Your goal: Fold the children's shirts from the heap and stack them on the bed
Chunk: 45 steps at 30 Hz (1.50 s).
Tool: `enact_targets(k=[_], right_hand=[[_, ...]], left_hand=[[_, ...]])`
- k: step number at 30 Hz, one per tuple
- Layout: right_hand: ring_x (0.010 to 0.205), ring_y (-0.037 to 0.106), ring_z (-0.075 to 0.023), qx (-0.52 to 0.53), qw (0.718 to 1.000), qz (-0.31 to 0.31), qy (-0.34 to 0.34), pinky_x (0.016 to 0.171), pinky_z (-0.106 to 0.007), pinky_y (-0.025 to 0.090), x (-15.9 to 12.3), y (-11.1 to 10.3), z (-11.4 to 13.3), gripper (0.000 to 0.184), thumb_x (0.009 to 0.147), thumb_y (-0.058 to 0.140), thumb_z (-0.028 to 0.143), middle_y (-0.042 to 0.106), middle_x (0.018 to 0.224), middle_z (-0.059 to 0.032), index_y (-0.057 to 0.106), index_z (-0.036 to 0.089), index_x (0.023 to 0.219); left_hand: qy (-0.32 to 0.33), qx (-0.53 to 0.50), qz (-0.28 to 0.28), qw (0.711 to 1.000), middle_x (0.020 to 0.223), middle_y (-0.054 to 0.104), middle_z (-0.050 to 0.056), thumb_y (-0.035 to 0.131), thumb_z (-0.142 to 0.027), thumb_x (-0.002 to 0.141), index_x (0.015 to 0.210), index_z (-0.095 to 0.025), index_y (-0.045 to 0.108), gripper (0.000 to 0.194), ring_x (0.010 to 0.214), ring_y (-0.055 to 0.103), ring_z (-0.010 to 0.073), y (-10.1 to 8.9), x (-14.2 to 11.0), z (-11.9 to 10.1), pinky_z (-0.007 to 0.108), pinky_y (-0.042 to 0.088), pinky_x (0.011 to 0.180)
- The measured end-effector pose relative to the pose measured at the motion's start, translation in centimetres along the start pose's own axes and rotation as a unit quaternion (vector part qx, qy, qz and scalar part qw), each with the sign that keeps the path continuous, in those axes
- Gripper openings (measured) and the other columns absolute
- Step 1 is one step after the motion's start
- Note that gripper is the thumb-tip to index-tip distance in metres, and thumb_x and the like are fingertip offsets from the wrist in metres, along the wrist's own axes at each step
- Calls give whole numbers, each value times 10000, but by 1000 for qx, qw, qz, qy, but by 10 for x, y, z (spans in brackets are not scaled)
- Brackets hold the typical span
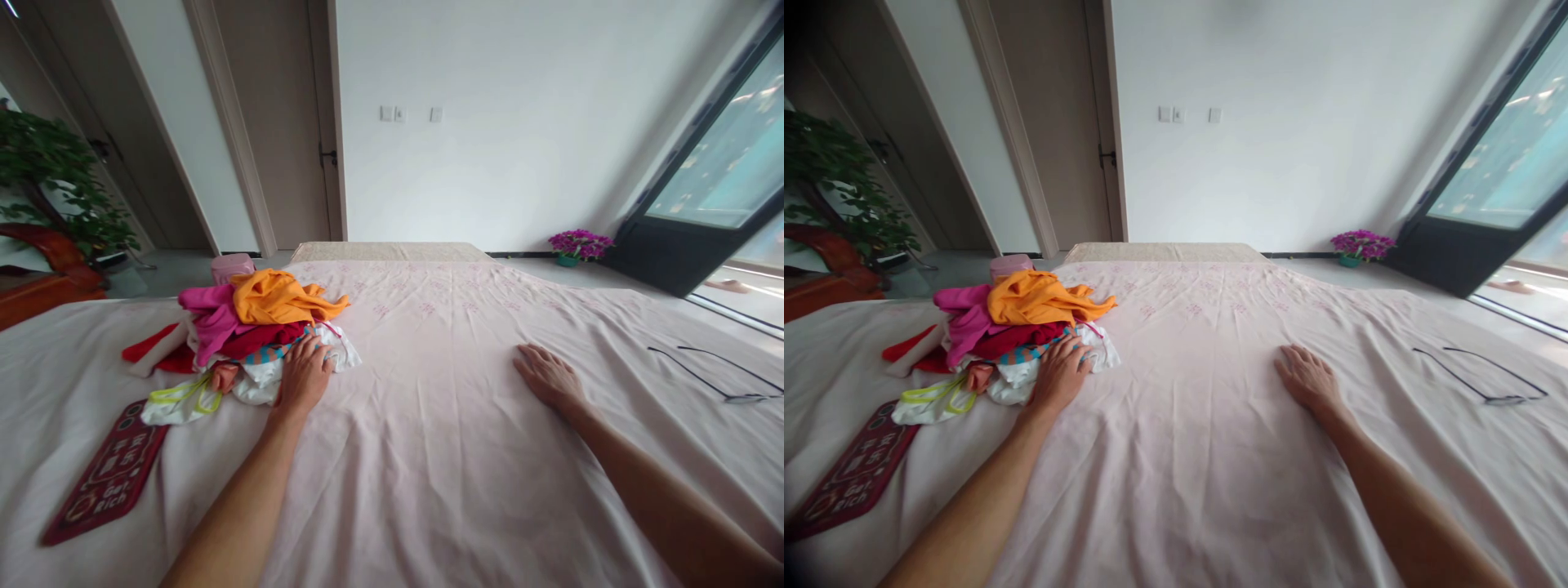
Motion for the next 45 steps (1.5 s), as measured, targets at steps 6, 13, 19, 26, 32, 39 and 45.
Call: enact_targets(k=[6, 13, 19, 26, 32, 39, 45], right_hand=[[1371, 410, -263, 4, 1000, -6, -3, 1122, -430, 325, 1, 3, -2, 589, 969, 287, 571, 402, 1543, -60, 466, 253, 1431], [1357, 419, -277, 8, 1000, -5, 6, 1113, -439, 329, 1, 1, -1, 600, 969, 285, 578, 413, 1537, -66, 488, 239, 1421], [1349, 426, -286, 1, 1000, -8, 8, 1088, -454, 352, 3, 4, -4, 587, 961, 299, 577, 413, 1537, -53, 477, 269, 1428], [1348, 432, -279, -8, 1000, -5, 3, 1085, -444, 356, 3, 6, -5, 586, 967, 275, 571, 418, 1532, -62, 473, 259, 1423], [1342, 438, -276, -18, 1000, -15, -4, 1094, -449, 349, 0, 2, 0, 581, 964, 278, 554, 418, 1529, -63, 477, 246, 1414], [1374, 401, -269, -33, 999, -4, -3, 1124, -440, 311, -3, -2, 4, 578, 976, 252, 522, 421, 1524, -82, 459, 226, 1427], [1421, 326, -277, -52, 998, -7, -17, 1151, -474, 245, -5, 6, 2, 569, 983, 245, 503, 397, 1534, -92, 414, 235, 1456]], left_hand=[[-2, -7, -10, 1000, 1289, 640, 101, 512, -212, 872, 1054, -227, 711, 270, 1300, 485, 287, -1, 2, 0, 466, 377, 1076], [2, -34, -12, 999, 1280, 640, 112, 521, -216, 861, 1050, -226, 709, 266, 1293, 490, 308, -2, 1, 1, 494, 383, 1068], [3, -23, -1, 1000, 1284, 642, 102, 529, -197, 858, 1061, -219, 701, 267, 1296, 493, 298, -2, 2, -1, 482, 377, 1082], [2, -27, 5, 1000, 1291, 638, 103, 481, -220, 907, 1077, -219, 700, 277, 1309, 483, 292, -1, 3, -1, 482, 373, 1087], [12, -27, 3, 1000, 1305, 634, 93, 461, -265, 935, 1086, -238, 692, 278, 1308, 490, 276, -5, 2, -2, 474, 370, 1095], [32, -14, 22, 999, 1362, 595, 95, 497, -216, 887, 1139, -235, 665, 302, 1352, 447, 280, 0, -2, -5, 481, 346, 1125], [35, -15, 17, 999, 1322, 622, 98, 473, -269, 921, 1127, -219, 676, 294, 1319, 483, 279, 3, -1, -6, 479, 364, 1114]])
Point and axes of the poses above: each hand's wrist, its own x-axis towards the middle knuckle, its own y-axis out of the palm, z = x × y, the point moved 10 cm from there along x, towards the middle knuckle
